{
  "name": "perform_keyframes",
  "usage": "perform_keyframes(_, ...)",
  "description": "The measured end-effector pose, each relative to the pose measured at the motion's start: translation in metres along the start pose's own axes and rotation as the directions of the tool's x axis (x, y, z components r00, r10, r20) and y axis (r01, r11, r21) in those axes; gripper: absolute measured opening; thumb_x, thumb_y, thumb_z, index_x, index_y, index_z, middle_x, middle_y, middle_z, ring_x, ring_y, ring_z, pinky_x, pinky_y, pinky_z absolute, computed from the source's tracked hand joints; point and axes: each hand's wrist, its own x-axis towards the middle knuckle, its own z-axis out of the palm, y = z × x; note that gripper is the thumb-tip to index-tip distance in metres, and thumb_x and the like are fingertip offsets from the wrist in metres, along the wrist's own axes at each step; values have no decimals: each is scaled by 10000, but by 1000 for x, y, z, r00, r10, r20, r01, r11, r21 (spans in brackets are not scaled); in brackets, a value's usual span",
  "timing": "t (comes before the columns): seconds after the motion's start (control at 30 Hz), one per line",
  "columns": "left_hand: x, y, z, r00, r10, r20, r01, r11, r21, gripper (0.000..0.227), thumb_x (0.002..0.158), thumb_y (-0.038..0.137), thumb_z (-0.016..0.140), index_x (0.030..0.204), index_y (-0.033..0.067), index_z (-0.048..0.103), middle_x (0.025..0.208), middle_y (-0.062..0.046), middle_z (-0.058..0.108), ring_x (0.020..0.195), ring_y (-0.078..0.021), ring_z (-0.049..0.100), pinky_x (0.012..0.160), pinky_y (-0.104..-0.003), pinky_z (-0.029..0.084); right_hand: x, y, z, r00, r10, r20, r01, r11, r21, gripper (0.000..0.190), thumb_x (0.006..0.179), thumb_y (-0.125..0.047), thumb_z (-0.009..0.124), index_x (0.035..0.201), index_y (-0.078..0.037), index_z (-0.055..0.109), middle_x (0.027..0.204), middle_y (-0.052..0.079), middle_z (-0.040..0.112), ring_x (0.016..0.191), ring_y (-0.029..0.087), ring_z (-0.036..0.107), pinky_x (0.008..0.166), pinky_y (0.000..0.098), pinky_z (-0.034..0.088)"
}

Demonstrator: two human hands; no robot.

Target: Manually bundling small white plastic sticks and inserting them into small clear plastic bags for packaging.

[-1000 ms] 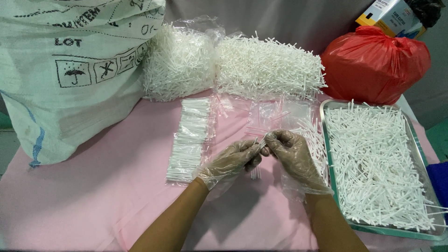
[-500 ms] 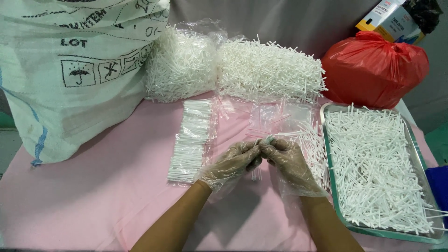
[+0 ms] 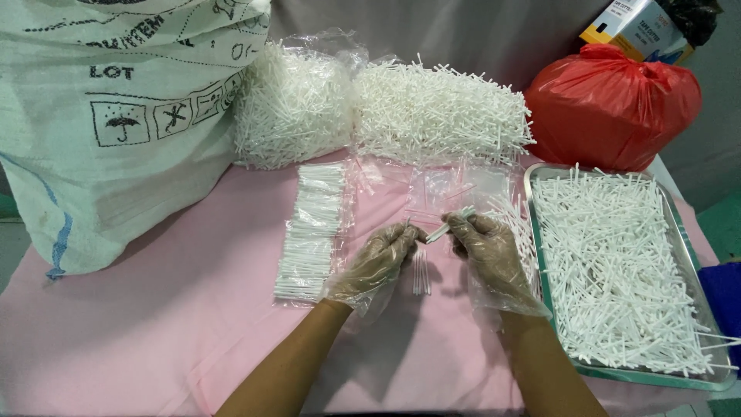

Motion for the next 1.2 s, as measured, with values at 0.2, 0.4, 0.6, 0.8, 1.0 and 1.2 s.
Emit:
perform_keyframes(0.2,0,-2,0,1000,10,-19,-10,1000,-9,110,966,56,640,911,-39,635,693,-114,542,635,-165,544,562,-218,438,-3,-9,4,999,33,14,-34,998,58,165,984,-179,727,884,-50,705,695,54,632,619,89,567,540,191,474)
perform_keyframes(0.4,-4,-9,-3,999,33,-41,-34,999,-20,99,949,39,658,928,-56,640,707,-128,565,649,-173,568,583,-224,459,6,5,-1,1000,9,12,-9,999,45,162,978,-194,738,910,-50,706,737,47,668,639,69,574,566,187,488)
perform_keyframes(0.6,-4,-17,-5,997,59,-50,-60,998,-22,101,931,23,675,944,-72,645,721,-142,588,663,-180,591,604,-230,479,3,13,2,994,-86,67,87,996,-5,147,955,-160,758,880,-35,735,685,57,673,602,64,602,560,196,534)
perform_keyframes(0.8,3,-25,-4,995,86,-59,-87,996,-11,115,914,7,693,960,-89,650,735,-156,611,678,-188,615,625,-236,500,-24,-28,19,960,-215,179,230,971,-67,107,911,-99,785,851,-14,758,664,72,678,654,102,591,603,247,529)
perform_keyframes(1.0,7,-28,-8,991,116,-69,-116,993,3,138,896,-9,711,977,-106,655,749,-170,634,692,-195,639,645,-242,520,-16,-15,14,954,-247,171,261,963,-61,97,904,-90,793,831,-28,775,645,40,673,647,97,583,637,255,533)
perform_keyframes(1.2,4,-30,-7,989,111,-101,-111,994,4,165,879,-26,729,993,-122,660,763,-184,658,706,-203,662,666,-248,541,-4,3,7,958,-244,150,259,962,-87,139,914,-141,798,818,-46,764,644,61,666,647,123,574,638,258,494)
